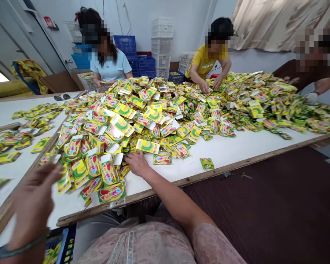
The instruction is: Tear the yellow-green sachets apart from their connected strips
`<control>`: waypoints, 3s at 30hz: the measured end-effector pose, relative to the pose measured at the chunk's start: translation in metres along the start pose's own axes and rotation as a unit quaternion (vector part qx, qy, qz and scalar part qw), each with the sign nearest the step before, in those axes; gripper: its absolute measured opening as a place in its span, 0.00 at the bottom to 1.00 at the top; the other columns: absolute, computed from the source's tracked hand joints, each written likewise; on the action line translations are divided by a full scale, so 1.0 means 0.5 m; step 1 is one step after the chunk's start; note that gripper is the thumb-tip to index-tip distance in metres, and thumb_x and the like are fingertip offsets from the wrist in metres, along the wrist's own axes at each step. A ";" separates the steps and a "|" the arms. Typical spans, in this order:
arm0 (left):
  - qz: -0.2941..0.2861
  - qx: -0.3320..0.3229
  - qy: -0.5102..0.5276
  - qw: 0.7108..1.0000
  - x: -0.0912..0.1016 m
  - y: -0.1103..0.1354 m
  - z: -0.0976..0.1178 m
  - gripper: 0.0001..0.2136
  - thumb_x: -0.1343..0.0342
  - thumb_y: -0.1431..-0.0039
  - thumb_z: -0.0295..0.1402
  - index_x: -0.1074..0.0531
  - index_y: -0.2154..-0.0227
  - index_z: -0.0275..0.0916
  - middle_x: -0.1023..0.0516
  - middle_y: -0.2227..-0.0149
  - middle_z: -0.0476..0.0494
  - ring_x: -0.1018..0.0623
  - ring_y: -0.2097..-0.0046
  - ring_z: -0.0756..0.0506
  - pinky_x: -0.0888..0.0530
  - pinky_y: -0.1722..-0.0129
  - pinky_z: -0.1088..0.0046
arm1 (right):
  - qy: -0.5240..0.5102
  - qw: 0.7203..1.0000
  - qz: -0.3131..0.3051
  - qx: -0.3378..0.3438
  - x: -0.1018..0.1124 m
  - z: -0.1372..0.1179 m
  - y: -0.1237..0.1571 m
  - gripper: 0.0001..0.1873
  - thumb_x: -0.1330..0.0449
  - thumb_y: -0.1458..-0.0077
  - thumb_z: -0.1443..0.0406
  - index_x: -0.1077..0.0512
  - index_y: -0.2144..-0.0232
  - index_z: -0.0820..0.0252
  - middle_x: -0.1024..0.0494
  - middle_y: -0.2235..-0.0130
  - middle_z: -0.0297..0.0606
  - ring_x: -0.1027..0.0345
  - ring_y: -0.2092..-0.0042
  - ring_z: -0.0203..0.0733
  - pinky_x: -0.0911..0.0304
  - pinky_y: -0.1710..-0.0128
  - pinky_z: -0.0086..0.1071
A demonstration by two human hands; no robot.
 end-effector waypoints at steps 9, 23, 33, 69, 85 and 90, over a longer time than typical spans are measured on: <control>-0.255 0.000 -0.019 0.967 -0.267 0.143 -0.051 0.18 0.43 0.51 0.43 0.26 0.58 0.40 0.21 0.62 0.41 0.22 0.65 0.42 0.28 0.62 0.68 | -0.371 0.898 0.116 -0.205 0.043 0.112 0.135 0.16 0.44 0.48 0.57 0.28 0.60 0.61 0.23 0.62 0.39 0.31 0.60 0.42 0.37 0.60 0.35; -0.289 -0.019 -0.104 0.952 -0.437 0.157 -0.104 0.01 0.46 0.51 0.30 0.31 0.74 0.39 0.25 0.75 0.48 0.26 0.71 0.46 0.33 0.70 0.71 | -0.226 0.936 0.045 -0.268 0.057 0.161 0.257 0.13 0.40 0.54 0.61 0.26 0.65 0.60 0.30 0.76 0.31 0.38 0.73 0.35 0.42 0.71 0.28; -0.279 -0.086 -0.235 0.927 -0.408 0.160 -0.097 0.09 0.52 0.46 0.33 0.32 0.64 0.39 0.21 0.66 0.40 0.23 0.62 0.41 0.33 0.65 0.69 | -0.002 0.956 0.007 -0.294 0.057 0.120 0.205 0.09 0.37 0.52 0.62 0.29 0.69 0.62 0.27 0.64 0.44 0.35 0.60 0.44 0.43 0.63 0.33; -0.299 -0.457 -0.292 0.785 -0.541 0.134 0.064 0.28 0.49 0.54 0.20 0.38 0.47 0.38 0.37 0.43 0.36 0.46 0.38 0.35 0.51 0.41 0.50 | -0.164 0.918 0.154 -0.327 0.109 0.131 0.281 0.17 0.46 0.49 0.64 0.32 0.57 0.66 0.25 0.62 0.46 0.31 0.60 0.46 0.38 0.60 0.36; -0.483 -0.156 0.005 0.861 -0.484 0.169 -0.024 0.21 0.43 0.51 0.38 0.34 0.54 0.35 0.25 0.55 0.41 0.26 0.56 0.42 0.31 0.56 0.68 | -0.451 0.804 0.294 -0.252 0.153 0.168 0.256 0.20 0.42 0.49 0.59 0.34 0.55 0.60 0.25 0.58 0.41 0.32 0.57 0.42 0.37 0.56 0.36; -0.508 -0.081 0.012 0.857 -0.462 0.206 -0.057 0.24 0.39 0.56 0.37 0.33 0.55 0.35 0.24 0.55 0.42 0.26 0.58 0.42 0.30 0.57 0.67 | -0.314 0.926 0.081 -0.193 0.164 0.125 0.192 0.13 0.42 0.48 0.61 0.30 0.61 0.60 0.25 0.64 0.36 0.33 0.63 0.39 0.38 0.61 0.32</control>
Point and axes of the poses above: each hand's wrist, its own y-axis away from the middle knuckle, its own x-axis out of the back of the hand, z = x × y, the point moved 6 cm from there along -y, towards the middle knuckle
